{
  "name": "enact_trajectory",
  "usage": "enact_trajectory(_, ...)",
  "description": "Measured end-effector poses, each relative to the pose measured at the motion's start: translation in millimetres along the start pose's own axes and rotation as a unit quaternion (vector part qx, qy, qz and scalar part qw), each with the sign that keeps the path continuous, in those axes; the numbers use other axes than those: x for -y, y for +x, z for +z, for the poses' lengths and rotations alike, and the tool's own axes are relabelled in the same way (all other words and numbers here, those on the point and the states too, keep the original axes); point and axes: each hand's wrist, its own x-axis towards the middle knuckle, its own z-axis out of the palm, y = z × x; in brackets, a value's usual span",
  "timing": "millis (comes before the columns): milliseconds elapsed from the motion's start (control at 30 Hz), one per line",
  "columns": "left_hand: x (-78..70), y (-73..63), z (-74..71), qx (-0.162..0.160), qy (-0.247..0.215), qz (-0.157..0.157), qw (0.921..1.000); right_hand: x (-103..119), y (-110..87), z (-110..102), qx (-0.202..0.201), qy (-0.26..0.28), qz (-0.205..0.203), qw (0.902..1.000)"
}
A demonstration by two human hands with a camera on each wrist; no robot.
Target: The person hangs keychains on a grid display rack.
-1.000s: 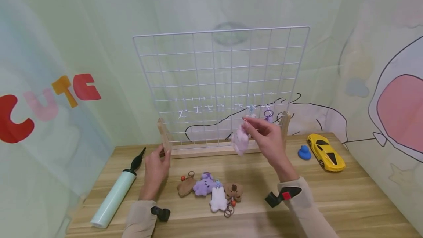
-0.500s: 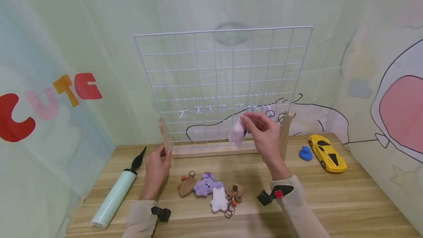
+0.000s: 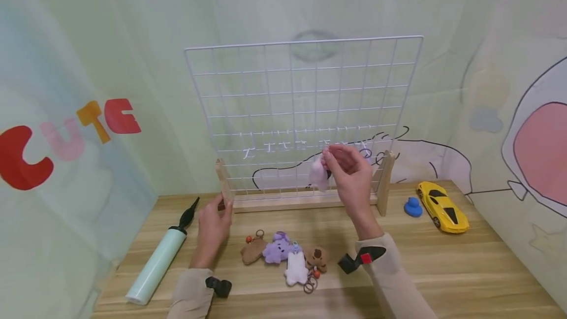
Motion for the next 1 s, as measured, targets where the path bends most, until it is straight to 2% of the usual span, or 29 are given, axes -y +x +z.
enact_trajectory(400, -0.6, 0.8, -0.9, 0.015, -0.011, -0.006, 0.9998, -4, 1.0, 13, -0.073, 0.002, 0.0, 0.9974)
enact_trajectory(1000, 1.4, 1.0, -1.5, 0.01, -0.007, 0.004, 0.9999, -13, -2.3, 12, -0.087, -0.01, 0.004, 0.9961)
